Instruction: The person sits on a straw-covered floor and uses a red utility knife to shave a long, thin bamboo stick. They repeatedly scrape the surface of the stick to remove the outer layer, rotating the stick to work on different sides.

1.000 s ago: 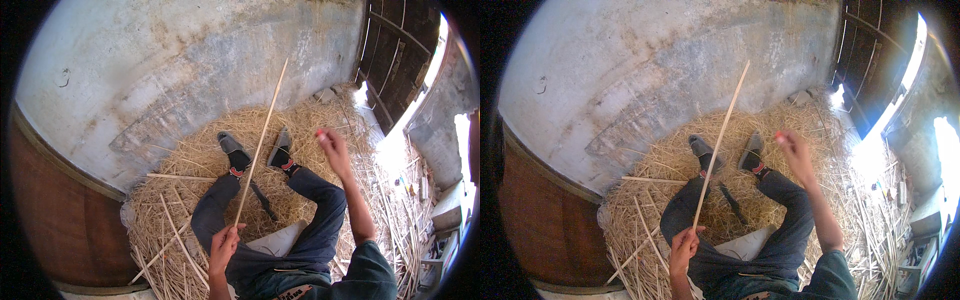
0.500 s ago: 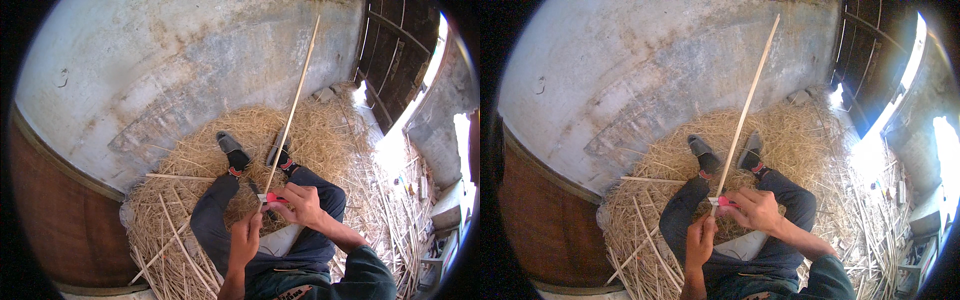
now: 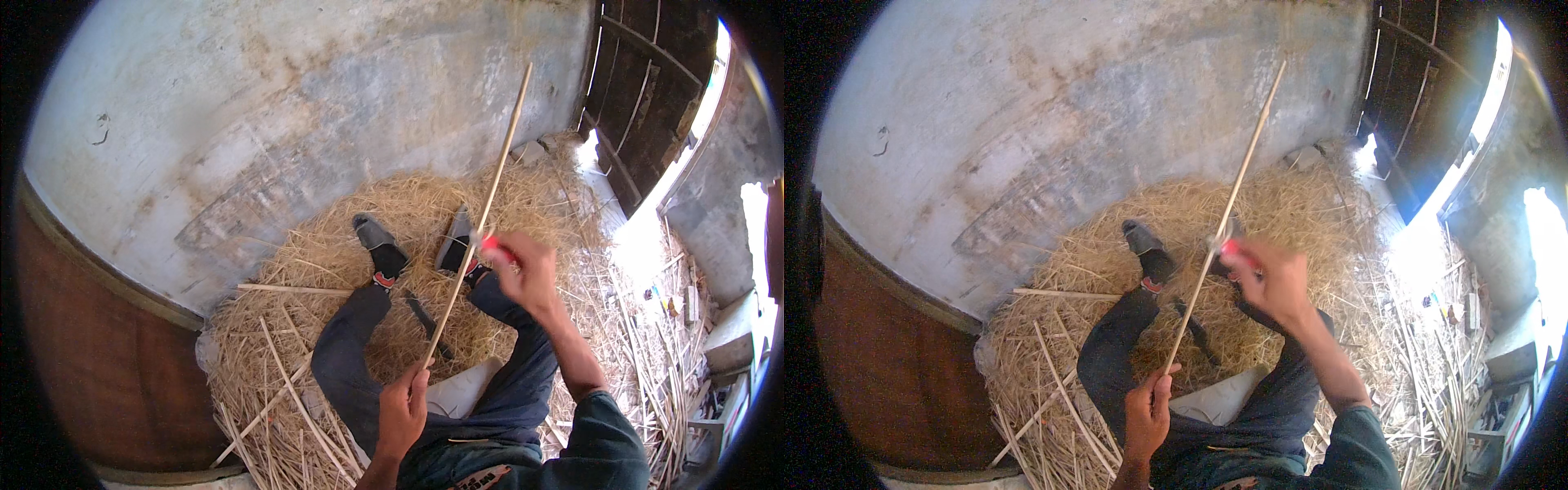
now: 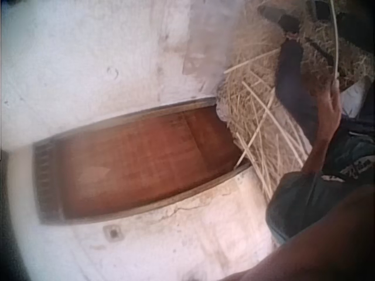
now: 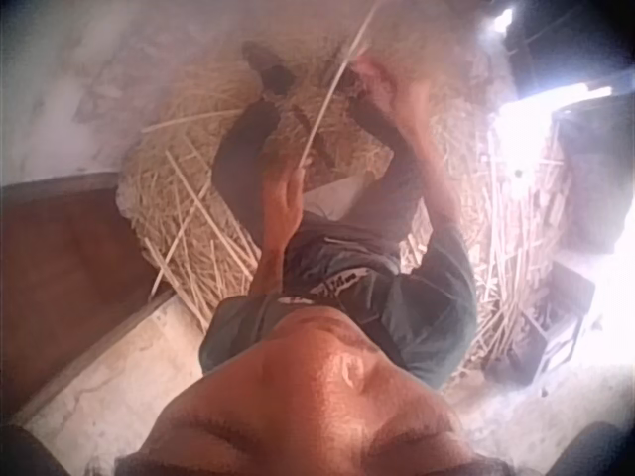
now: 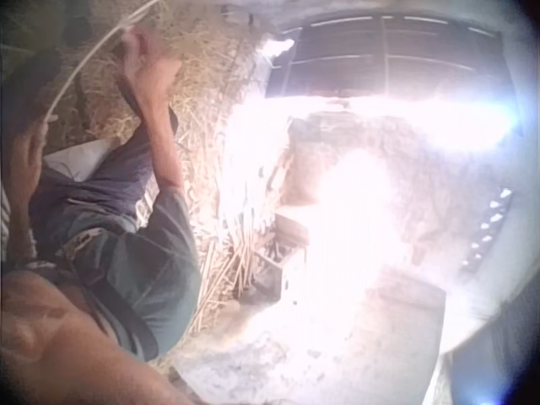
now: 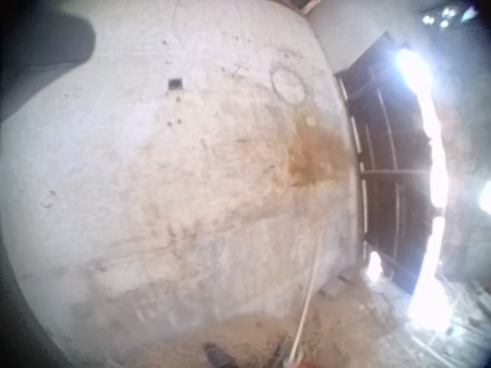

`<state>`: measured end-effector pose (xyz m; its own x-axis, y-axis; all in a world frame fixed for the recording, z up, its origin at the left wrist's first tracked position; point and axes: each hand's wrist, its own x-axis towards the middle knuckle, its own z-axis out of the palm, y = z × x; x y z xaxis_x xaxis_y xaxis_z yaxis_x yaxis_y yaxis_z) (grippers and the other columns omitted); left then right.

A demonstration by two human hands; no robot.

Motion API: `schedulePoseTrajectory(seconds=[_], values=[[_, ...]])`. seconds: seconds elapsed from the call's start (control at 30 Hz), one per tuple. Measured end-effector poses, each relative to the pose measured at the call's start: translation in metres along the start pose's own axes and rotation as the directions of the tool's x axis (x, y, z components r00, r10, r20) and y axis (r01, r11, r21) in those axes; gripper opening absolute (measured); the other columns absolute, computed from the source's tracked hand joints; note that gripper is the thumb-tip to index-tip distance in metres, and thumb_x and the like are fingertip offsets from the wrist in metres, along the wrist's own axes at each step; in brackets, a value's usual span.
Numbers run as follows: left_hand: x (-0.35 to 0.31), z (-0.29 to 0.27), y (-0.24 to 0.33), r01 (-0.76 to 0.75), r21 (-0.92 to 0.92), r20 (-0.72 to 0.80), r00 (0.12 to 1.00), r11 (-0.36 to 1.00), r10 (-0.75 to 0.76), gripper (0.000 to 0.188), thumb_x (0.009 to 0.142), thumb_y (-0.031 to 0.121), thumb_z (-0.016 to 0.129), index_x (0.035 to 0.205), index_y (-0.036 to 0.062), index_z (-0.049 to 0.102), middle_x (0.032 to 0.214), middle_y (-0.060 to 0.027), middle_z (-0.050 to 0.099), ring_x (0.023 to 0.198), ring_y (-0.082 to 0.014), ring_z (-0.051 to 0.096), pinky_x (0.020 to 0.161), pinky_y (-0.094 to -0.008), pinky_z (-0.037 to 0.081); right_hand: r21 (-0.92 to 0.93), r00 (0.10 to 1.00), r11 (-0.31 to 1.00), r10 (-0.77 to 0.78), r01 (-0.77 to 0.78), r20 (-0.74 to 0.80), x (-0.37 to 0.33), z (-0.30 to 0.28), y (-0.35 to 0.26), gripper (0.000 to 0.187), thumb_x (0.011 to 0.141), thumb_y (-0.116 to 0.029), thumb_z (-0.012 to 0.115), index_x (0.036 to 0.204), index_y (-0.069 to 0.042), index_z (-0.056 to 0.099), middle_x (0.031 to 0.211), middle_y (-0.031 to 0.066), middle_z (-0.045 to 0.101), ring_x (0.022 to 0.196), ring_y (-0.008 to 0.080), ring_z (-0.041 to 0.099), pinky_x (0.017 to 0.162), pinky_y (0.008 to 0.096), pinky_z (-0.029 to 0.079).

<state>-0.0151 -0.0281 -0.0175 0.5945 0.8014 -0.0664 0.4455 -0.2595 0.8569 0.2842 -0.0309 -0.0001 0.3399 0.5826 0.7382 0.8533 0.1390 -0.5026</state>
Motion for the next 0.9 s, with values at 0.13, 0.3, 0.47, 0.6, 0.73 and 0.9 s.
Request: schedulePoseTrajectory(seconds=[0.13,0.3,0.47,0.6,0.73,0.9], values=[[-0.026,0.003,-0.022,-0.019,-0.044,0.011,1.0,0.999,0.02,0.038,0.112,0.03,0.049,0.127,0.0039,0.071,0.057,-0.0006,0.044,0.048,-0.0093,0.039,0.047,-0.032,0.03,-0.155,0.911,0.903,0.375,-0.4,-0.17,0.051,-0.031,0.07,0.024,0.095,-0.025,0.075,0.107,-0.005,0.079,0.081,0.0129,0.075,0.067,0.0199,0.07,0.062,0.0326,0.052],[-0.031,0.001,-0.042,0.078,-0.022,0.058,0.995,0.997,-0.077,0.038,0.112,0.031,0.048,0.128,0.0062,0.072,0.059,-0.001,0.046,0.051,-0.0083,0.042,0.048,-0.0312,0.031,-0.165,0.963,0.952,0.242,-0.259,-0.117,0.051,-0.027,0.101,0.026,0.097,-0.026,0.073,0.11,-0.004,0.078,0.08,0.0122,0.074,0.067,0.0201,0.068,0.062,0.0338,0.051],[-0.024,-0.009,-0.049,0.099,-0.116,0.144,0.986,0.988,-0.082,0.04,0.112,0.034,0.048,0.128,0.0072,0.072,0.061,0.0016,0.047,0.052,-0.0071,0.039,0.049,-0.0297,0.03,0.36,0.873,0.803,0.481,-0.475,0.081,0.04,-0.02,0.116,0.035,0.104,-0.037,0.063,0.107,-0.004,0.073,0.066,-0.0012,0.053,0.055,0.0079,0.045,0.052,0.0274,0.036],[-0.018,-0.016,-0.055,0.135,-0.22,0.198,0.976,0.966,-0.092,0.04,0.111,0.036,0.05,0.128,0.0076,0.073,0.061,0.0041,0.047,0.053,-0.0057,0.039,0.05,-0.0286,0.03,0.726,0.78,0.383,0.529,-0.571,0.335,0.032,-0.018,0.107,0.038,0.107,-0.044,0.058,0.107,-0.006,0.068,0.071,-0.0077,0.043,0.055,0.003,0.032,0.05,0.0235,0.024],[-0.011,-0.022,-0.055,0.142,-0.078,0.116,0.984,0.987,-0.133,0.039,0.107,0.034,0.061,0.128,0.0022,0.072,0.066,-0.0039,0.059,0.057,-0.0081,0.048,0.052,-0.0297,0.037,0.435,0.807,0.681,0.518,-0.589,0.282,0.02,-0.02,0.104,0.037,0.103,-0.042,0.065,0.104,-0.005,0.069,0.075,-0.0016,0.053,0.059,0.0079,0.044,0.054,0.0267,0.035],[-0.004,-0.025,-0.067,0.013,0.022,-0.119,0.993,1.0,-0.011,0.041,0.102,0.036,0.069,0.122,-0.0001,0.073,0.085,-0.0119,0.073,0.07,-0.0153,0.066,0.063,-0.0327,0.05,-0.079,0.824,0.943,0.32,-0.322,0.467,0.001,-0.03,0.111,0.033,0.098,-0.033,0.072,0.108,-0.002,0.073,0.083,0.0028,0.066,0.077,0.0159,0.062,0.071,0.0339,0.05]])
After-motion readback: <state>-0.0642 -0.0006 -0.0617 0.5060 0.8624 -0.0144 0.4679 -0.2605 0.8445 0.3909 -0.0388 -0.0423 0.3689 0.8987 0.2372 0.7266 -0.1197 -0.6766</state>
